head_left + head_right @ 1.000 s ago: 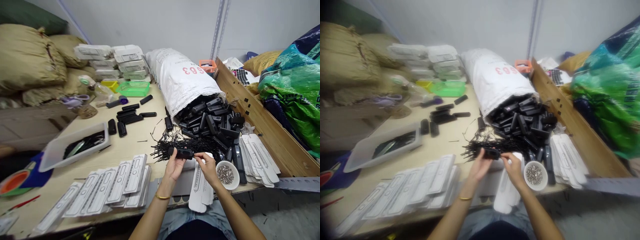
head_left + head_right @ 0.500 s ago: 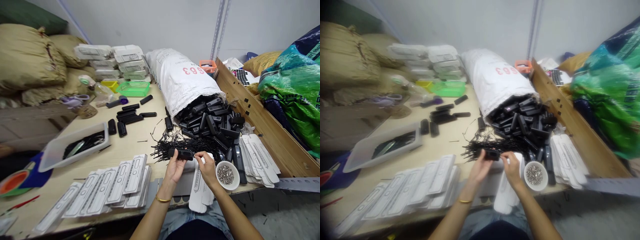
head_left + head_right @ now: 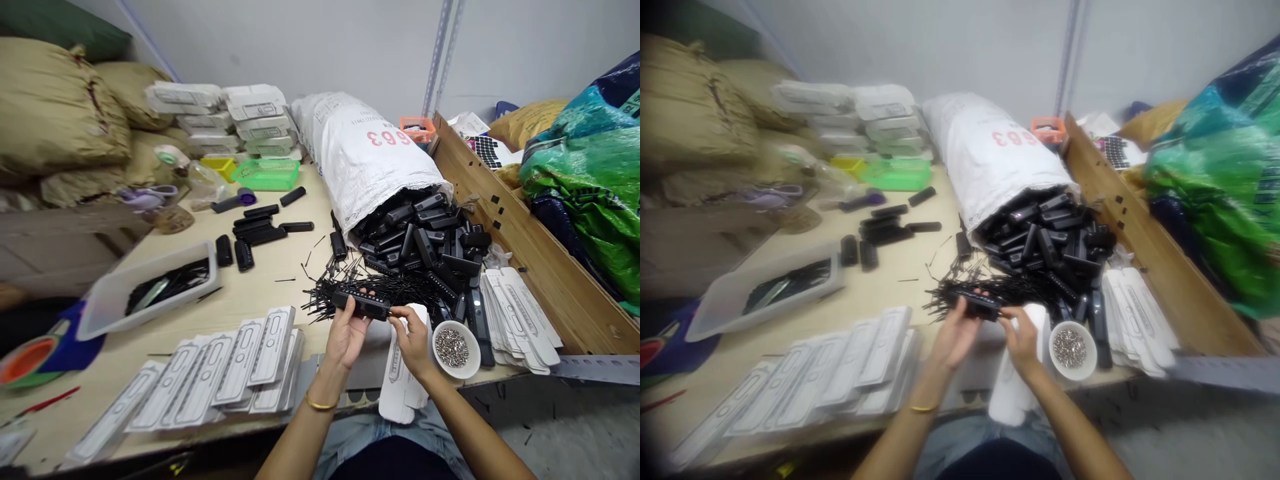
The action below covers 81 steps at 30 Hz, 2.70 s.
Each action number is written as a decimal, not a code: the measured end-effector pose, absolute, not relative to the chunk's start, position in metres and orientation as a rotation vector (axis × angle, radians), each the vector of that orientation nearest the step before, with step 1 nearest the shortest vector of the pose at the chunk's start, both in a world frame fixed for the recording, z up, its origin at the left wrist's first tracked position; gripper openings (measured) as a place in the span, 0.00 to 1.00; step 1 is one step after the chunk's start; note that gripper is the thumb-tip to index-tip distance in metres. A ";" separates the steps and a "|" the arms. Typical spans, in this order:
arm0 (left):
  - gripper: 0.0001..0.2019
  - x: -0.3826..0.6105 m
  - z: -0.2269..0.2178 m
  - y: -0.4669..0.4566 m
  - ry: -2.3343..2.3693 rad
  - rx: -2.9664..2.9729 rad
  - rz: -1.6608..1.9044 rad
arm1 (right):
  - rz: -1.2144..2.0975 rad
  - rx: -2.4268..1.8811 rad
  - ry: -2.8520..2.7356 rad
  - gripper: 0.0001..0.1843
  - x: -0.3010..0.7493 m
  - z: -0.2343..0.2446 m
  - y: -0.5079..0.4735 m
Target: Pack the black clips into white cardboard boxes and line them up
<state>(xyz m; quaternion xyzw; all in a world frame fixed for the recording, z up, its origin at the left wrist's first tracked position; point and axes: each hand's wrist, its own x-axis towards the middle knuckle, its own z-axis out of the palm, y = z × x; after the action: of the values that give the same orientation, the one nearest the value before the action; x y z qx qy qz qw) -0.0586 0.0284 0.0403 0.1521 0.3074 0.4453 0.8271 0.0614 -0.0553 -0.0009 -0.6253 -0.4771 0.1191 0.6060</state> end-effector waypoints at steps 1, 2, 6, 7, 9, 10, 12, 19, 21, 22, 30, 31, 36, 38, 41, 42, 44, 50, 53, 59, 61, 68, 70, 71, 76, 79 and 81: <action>0.13 -0.066 0.041 0.025 0.623 0.437 1.005 | 0.346 -1.499 -1.075 0.09 0.068 -0.002 -0.060; 0.14 -0.072 0.038 0.022 0.594 0.582 1.063 | 0.387 -1.561 -1.042 0.10 0.076 -0.002 -0.065; 0.16 -0.081 0.000 0.012 0.683 1.202 0.964 | 0.370 -1.840 -1.152 0.07 0.114 -0.002 -0.086; 0.16 -0.078 -0.010 0.014 0.730 1.231 0.927 | 0.381 -1.918 -1.276 0.06 0.121 -0.002 -0.089; 0.19 -0.067 -0.026 0.023 0.823 1.137 0.938 | 0.412 -2.076 -1.541 0.05 0.129 -0.003 -0.092; 0.21 -0.061 -0.030 0.030 0.838 1.047 0.959 | 0.422 -2.152 -1.637 0.08 0.130 -0.005 -0.090; 0.24 -0.052 -0.032 0.045 0.842 0.893 0.986 | 0.437 -2.284 -1.717 0.14 0.131 -0.009 -0.084; 0.34 -0.030 -0.036 0.084 1.060 1.041 0.963 | 0.792 -2.387 -1.566 0.10 0.148 -0.016 -0.051; 0.40 -0.025 -0.034 0.086 1.106 1.271 0.963 | 0.787 -2.337 -1.591 0.06 0.154 -0.011 -0.047; 0.42 -0.024 -0.030 0.084 1.113 1.398 0.984 | 0.768 -2.311 -1.599 0.06 0.157 -0.007 -0.045; 0.26 -0.030 0.022 0.021 0.424 0.893 0.210 | 0.946 -1.385 -1.334 0.13 0.168 0.018 -0.021; 0.26 -0.031 0.023 0.015 0.418 0.771 0.169 | 1.043 -1.242 -1.255 0.15 0.166 0.017 -0.018; 0.37 -0.030 0.024 0.010 0.542 0.712 0.432 | 0.934 -1.204 -0.920 0.12 0.137 0.004 -0.019; 0.40 -0.032 0.026 0.013 0.555 0.794 0.502 | 0.845 -1.360 -0.870 0.11 0.121 0.000 -0.023; 0.35 -0.034 0.029 0.014 0.633 0.872 0.496 | 0.820 -1.456 -0.926 0.14 0.103 -0.002 -0.026; 0.34 -0.034 0.029 0.013 0.658 0.891 0.466 | 0.810 -1.467 -0.951 0.15 0.100 -0.002 -0.026; 0.34 -0.034 0.028 0.012 0.700 0.930 0.440 | 0.781 -1.489 -0.951 0.17 0.095 -0.001 -0.024; 0.44 -0.033 0.022 0.017 0.881 1.001 0.578 | 0.850 -1.266 -0.792 0.12 0.082 0.009 -0.016; 0.45 -0.038 0.018 0.017 0.870 1.132 0.583 | 0.962 -1.203 -0.704 0.12 0.078 0.006 -0.011; 0.47 -0.047 0.012 0.017 0.861 1.361 0.566 | 1.018 -1.300 -0.630 0.17 0.073 -0.004 -0.004; 0.47 -0.049 0.013 0.020 0.851 1.300 0.555 | 0.950 -1.328 -0.681 0.18 0.067 -0.006 -0.011; 0.49 -0.049 0.015 0.025 0.856 1.392 0.477 | 0.953 -1.277 -0.594 0.13 0.067 -0.014 -0.022; 0.48 -0.050 0.016 0.024 0.863 1.466 0.501 | 0.953 -1.298 -0.558 0.14 0.072 -0.014 -0.017; 0.47 -0.051 0.016 0.023 0.871 1.476 0.511 | 0.948 -1.318 -0.566 0.14 0.073 -0.013 -0.015; 0.48 -0.055 0.020 0.024 0.804 1.351 0.455 | 0.882 -1.374 -0.678 0.17 0.061 -0.007 -0.025; 0.49 -0.051 0.018 0.026 0.806 1.322 0.442 | 0.835 -1.370 -0.757 0.14 0.060 -0.008 -0.033; 0.49 -0.049 0.016 0.029 0.853 1.282 0.472 | 0.834 -1.359 -0.792 0.12 0.067 -0.011 -0.031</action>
<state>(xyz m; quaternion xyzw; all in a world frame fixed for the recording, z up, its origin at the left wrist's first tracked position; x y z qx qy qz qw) -0.0491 0.0292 0.0157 0.5739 0.3820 0.2112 0.6929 0.0666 -0.0310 -0.0109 -0.5934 -0.3456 0.3639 0.6292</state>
